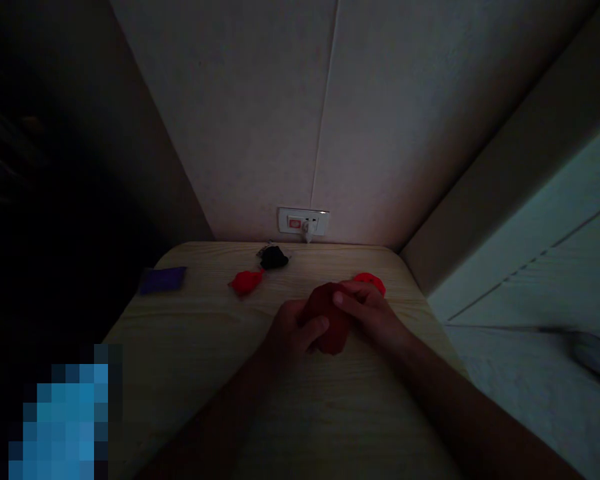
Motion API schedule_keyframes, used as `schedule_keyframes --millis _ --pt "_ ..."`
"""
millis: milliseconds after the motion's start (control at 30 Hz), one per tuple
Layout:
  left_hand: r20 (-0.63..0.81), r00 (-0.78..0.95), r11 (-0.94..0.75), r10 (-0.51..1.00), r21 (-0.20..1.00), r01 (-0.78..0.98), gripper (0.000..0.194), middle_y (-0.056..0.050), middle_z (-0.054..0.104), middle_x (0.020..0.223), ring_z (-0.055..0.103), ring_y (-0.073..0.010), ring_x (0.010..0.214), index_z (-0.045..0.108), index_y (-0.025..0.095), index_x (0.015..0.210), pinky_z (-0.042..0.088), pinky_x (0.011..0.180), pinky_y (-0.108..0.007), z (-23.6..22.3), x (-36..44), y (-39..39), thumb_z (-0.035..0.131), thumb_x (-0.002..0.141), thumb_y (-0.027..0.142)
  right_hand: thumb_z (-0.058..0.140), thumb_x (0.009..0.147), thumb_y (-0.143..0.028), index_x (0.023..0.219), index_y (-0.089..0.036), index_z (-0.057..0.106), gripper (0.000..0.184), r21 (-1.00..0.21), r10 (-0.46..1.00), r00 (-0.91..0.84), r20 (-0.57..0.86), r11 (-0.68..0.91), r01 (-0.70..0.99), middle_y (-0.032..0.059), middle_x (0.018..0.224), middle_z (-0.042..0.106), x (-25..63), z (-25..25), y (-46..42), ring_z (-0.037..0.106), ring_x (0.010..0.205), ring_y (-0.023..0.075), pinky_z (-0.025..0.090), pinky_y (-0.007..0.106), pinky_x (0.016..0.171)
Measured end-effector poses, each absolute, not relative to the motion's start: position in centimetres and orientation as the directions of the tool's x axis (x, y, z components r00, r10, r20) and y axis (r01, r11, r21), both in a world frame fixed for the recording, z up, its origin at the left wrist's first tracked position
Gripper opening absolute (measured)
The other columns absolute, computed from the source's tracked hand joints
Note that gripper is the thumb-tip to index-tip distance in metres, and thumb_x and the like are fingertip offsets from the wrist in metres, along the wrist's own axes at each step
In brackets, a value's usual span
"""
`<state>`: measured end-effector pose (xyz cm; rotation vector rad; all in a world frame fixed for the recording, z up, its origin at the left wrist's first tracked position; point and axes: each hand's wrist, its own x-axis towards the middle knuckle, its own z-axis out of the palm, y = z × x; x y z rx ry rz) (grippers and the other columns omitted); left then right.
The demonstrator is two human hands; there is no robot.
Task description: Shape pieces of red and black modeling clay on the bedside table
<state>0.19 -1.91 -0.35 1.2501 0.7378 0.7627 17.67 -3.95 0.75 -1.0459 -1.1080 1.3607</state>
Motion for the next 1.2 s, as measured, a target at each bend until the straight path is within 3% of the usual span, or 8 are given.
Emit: schedule_keyframes --millis 200,467,633,733,1000,1200 --pt "-0.070 0.472 0.121 0.879 0.989 -0.080 0.044 -0.003 0.067 0.071 0.055 -0.0125 0.050 0.068 0.012 0.099 0.043 0.045 -0.023 -0.13 0.82 -1.64 0.075 0.077 0.049 0.078 0.082 -0.047 0.082 -0.018 0.074 0.029 -0.995 0.992 0.088 0.092 0.095 -0.027 0.0000 0.064 0.065 18.04 0.85 -3.76 0.053 0.054 0.0125 0.041 0.024 0.048" --pt "-0.004 0.471 -0.028 0.882 0.998 0.062 0.023 0.000 0.062 0.069 0.055 -0.0135 0.061 0.069 0.013 0.084 0.040 0.053 -0.023 0.06 0.91 -1.64 0.071 0.081 0.036 0.071 0.088 -0.047 0.077 -0.017 0.071 0.032 -0.940 0.974 0.109 0.200 0.159 0.303 0.0012 0.067 0.063 18.06 1.23 -4.03 0.054 0.062 0.0147 0.042 0.026 0.055" --pt "-0.018 0.529 0.001 0.848 1.000 0.031 0.025 0.001 0.059 0.065 0.053 -0.0127 0.057 0.066 0.014 0.079 0.038 0.051 -0.024 0.09 0.81 -1.57 0.071 0.081 0.038 0.066 0.093 -0.049 0.070 -0.017 0.070 0.040 -0.885 0.974 0.062 0.216 0.169 0.433 0.0000 0.059 0.058 18.28 1.12 -3.93 0.048 0.056 0.0132 0.036 0.026 0.052" --pt "-0.033 0.555 0.085 0.831 0.994 -0.069 0.030 0.001 0.059 0.064 0.055 -0.0128 0.054 0.064 0.014 0.080 0.039 0.050 -0.024 -0.08 0.90 -1.40 0.074 0.079 0.042 0.064 0.093 -0.052 0.066 -0.016 0.067 0.044 -0.915 0.981 0.076 0.178 0.137 0.378 -0.0010 0.057 0.054 18.20 1.10 -3.84 0.045 0.054 0.0120 0.035 0.025 0.050" --pt "-0.049 0.575 0.212 0.816 0.952 -0.221 0.035 0.001 0.060 0.063 0.056 -0.0123 0.051 0.063 0.013 0.078 0.044 0.046 -0.023 -0.23 1.18 -1.28 0.079 0.075 0.044 0.069 0.085 -0.059 0.065 -0.017 0.063 0.047 -0.999 0.989 0.151 0.003 -0.002 0.037 -0.0033 0.053 0.052 17.43 1.14 -3.92 0.041 0.045 0.0097 0.031 0.022 0.041" --pt "-0.042 0.578 0.222 0.815 0.944 -0.244 0.032 -0.001 0.063 0.064 0.057 -0.0127 0.051 0.066 0.012 0.081 0.046 0.044 -0.023 -0.15 1.13 -1.47 0.079 0.078 0.042 0.070 0.086 -0.057 0.065 -0.017 0.064 0.045 -0.999 0.984 0.173 0.031 0.024 0.038 -0.0024 0.054 0.054 17.61 1.37 -3.95 0.046 0.045 0.0103 0.033 0.022 0.040"
